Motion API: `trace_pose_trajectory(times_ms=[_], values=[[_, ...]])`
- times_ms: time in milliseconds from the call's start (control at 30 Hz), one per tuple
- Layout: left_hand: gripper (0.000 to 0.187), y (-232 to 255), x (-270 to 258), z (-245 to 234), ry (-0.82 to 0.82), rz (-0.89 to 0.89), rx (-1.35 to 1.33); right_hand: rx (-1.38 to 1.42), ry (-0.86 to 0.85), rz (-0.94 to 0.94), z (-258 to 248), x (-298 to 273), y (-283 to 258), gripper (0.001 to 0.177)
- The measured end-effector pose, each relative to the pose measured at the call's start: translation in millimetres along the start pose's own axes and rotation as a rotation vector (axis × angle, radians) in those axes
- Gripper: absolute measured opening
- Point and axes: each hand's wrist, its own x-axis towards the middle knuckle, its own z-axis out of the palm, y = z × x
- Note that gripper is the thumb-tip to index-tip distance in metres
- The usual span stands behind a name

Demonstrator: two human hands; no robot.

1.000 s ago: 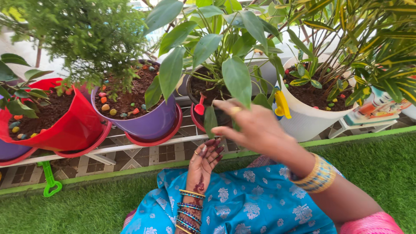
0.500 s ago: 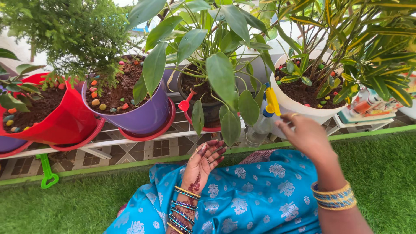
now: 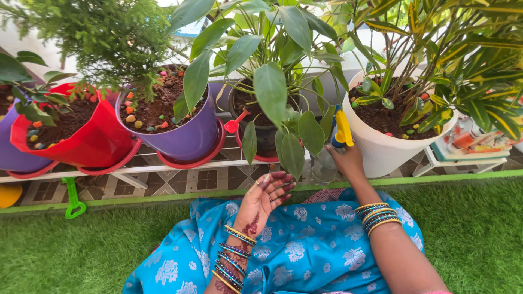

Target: The person cleans the leaves of a potted plant using a small red brush, wiping each leaf individually. After brushing, the person sprays the leaves with water from a spray bottle.

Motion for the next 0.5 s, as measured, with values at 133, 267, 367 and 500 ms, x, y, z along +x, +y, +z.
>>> trace_pose_trajectory(times_ms=[133,267,367,500], values=[[0.039,-5.5,-1.9,8.9,0.019,-0.029,0.092,-0.083,-0.001,0.027,-10.1,-14.8,-21.0,0.051],[0.037,-19.7,-4.6,1.1,0.042,-0.036,0.249,-0.153,0.048,0.031,-33.9,-40.3,-69.0,0.05],[0.044,-38.9,2.9,-5.8,0.033,0.099,0.381,-0.141,0.138,0.015,-64.8,-55.8,-111.7,0.047],[0.079,-51.9,1.7,11.6,0.057,0.196,0.648,0.103,0.267,-0.261,-97.0,-92.2,-153.3,0.035]])
